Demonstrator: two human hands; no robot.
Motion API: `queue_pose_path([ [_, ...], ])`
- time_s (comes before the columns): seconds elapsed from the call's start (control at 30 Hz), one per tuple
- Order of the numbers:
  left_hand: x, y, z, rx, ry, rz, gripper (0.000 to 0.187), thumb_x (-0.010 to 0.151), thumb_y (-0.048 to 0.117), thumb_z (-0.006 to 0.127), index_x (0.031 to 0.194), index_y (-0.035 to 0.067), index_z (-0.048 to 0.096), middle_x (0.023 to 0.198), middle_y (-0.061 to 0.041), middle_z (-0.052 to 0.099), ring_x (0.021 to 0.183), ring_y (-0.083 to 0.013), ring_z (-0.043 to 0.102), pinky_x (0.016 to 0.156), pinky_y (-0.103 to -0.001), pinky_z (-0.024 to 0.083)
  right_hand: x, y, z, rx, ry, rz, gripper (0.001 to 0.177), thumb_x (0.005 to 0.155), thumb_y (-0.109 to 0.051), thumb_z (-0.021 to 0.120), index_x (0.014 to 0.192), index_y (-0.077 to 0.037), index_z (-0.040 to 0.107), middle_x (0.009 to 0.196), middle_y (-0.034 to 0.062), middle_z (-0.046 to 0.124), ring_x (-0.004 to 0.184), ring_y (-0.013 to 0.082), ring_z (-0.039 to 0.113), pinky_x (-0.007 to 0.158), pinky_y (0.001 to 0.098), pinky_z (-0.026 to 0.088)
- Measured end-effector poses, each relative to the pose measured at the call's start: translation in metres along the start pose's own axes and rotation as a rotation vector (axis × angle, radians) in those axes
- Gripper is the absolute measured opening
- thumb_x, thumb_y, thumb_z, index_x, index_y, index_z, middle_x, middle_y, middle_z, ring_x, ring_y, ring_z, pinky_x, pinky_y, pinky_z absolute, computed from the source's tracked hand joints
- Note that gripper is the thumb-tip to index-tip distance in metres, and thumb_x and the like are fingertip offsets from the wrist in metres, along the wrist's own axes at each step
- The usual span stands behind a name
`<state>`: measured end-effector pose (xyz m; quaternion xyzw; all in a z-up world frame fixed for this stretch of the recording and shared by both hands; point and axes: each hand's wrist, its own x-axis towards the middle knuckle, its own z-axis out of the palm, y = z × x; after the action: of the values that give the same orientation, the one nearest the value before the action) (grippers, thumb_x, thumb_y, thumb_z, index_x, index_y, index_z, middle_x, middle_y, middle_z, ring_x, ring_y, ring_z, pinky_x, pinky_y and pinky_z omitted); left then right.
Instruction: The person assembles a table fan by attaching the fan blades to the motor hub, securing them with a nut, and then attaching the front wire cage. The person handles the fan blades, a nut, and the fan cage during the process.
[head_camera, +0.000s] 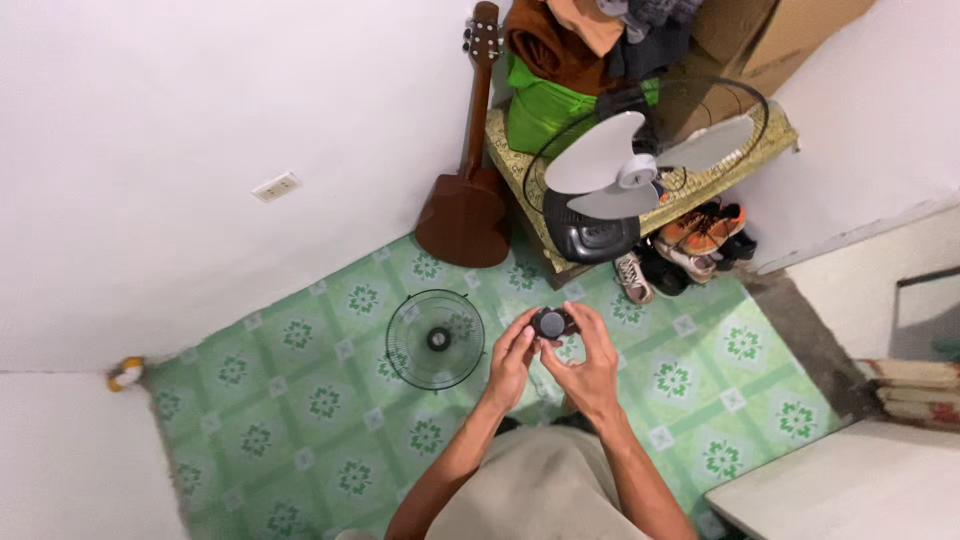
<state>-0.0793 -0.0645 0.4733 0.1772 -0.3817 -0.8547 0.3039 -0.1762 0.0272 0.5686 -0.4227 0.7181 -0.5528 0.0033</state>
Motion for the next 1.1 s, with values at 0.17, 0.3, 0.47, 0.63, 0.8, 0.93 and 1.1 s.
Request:
queue_pose_path([
  [0.17, -0.008, 0.008, 0.011, 0.115, -0.035, 0.0, 0.043, 0.109, 0.018, 0.05, 0.147, -0.001, 0.051, 0.134, -0.01, 0.063, 0.108, -0.0197, 0.069, 0.097, -0.032, 0.053, -0.003, -0.008, -0.02, 0.032, 0.031, -0.035, 0.065, 0.076, -0.005, 0.085, 0.136, -0.001, 0.061, 0.132, 0.0196, 0.063, 0.114, 0.0295, 0.069, 0.097, 0.0373, 0.057],
  [0.3, -0.012, 0.005, 0.026, 0.084, -0.029, 0.005, 0.042, 0.11, 0.018, 0.05, 0.148, -0.001, 0.051, 0.132, -0.011, 0.063, 0.107, -0.0202, 0.068, 0.094, -0.032, 0.051, 0.0, -0.011, -0.036, 0.046, 0.005, -0.039, 0.066, 0.076, -0.006, 0.085, 0.136, 0.0, 0.059, 0.131, 0.02, 0.062, 0.113, 0.0304, 0.069, 0.095, 0.0373, 0.057],
  [0.47, -0.008, 0.005, 0.042, 0.087, -0.033, 0.025, 0.043, 0.11, 0.023, 0.047, 0.145, -0.001, 0.051, 0.132, -0.012, 0.063, 0.11, -0.0215, 0.068, 0.098, -0.036, 0.054, 0.004, 0.0, -0.046, 0.137, -0.043, 0.003, 0.061, 0.08, -0.006, 0.081, 0.138, 0.0, 0.06, 0.129, 0.0187, 0.063, 0.113, 0.0287, 0.068, 0.095, 0.0352, 0.057],
  [0.63, 0.002, 0.016, 0.05, 0.095, -0.025, 0.078, 0.046, 0.111, 0.033, 0.041, 0.138, -0.001, 0.054, 0.124, -0.018, 0.068, 0.1, -0.0237, 0.071, 0.088, -0.04, 0.06, 0.008, 0.026, -0.052, 1.202, -0.081, 0.62, 0.058, 0.1, -0.023, 0.055, 0.154, -0.002, 0.051, 0.122, 0.0199, 0.062, 0.104, 0.0261, 0.065, 0.096, 0.0375, 0.053],
  [0.8, 0.006, 0.03, 0.042, 0.177, 0.032, 0.085, 0.041, 0.111, 0.027, 0.041, 0.134, -0.004, 0.055, 0.118, -0.019, 0.067, 0.096, -0.0252, 0.071, 0.082, -0.041, 0.06, 0.011, 0.047, -0.06, 1.718, -0.15, 0.818, 0.055, 0.102, -0.025, 0.048, 0.154, -0.006, 0.042, 0.129, 0.0234, 0.059, 0.105, 0.0255, 0.062, 0.095, 0.0357, 0.05],
  [0.93, -0.001, 0.033, 0.035, 0.245, 0.1, 0.054, 0.039, 0.111, 0.022, 0.042, 0.134, -0.005, 0.057, 0.117, -0.018, 0.068, 0.095, -0.0236, 0.069, 0.079, -0.038, 0.059, 0.008, 0.048, -0.063, 1.871, -0.156, 0.803, 0.055, 0.103, -0.025, 0.048, 0.154, -0.005, 0.042, 0.131, 0.0227, 0.057, 0.104, 0.0253, 0.06, 0.092, 0.0364, 0.049],
  [1.1, 0.0, 0.033, 0.031, 0.275, 0.111, 0.053, 0.037, 0.11, 0.021, 0.043, 0.134, -0.003, 0.057, 0.117, -0.016, 0.068, 0.096, -0.0226, 0.069, 0.078, -0.038, 0.059, 0.012, 0.042, -0.066, 1.87, -0.141, 0.776, 0.054, 0.101, -0.022, 0.048, 0.152, -0.007, 0.043, 0.131, 0.0222, 0.056, 0.103, 0.0249, 0.059, 0.09, 0.036, 0.048],
])
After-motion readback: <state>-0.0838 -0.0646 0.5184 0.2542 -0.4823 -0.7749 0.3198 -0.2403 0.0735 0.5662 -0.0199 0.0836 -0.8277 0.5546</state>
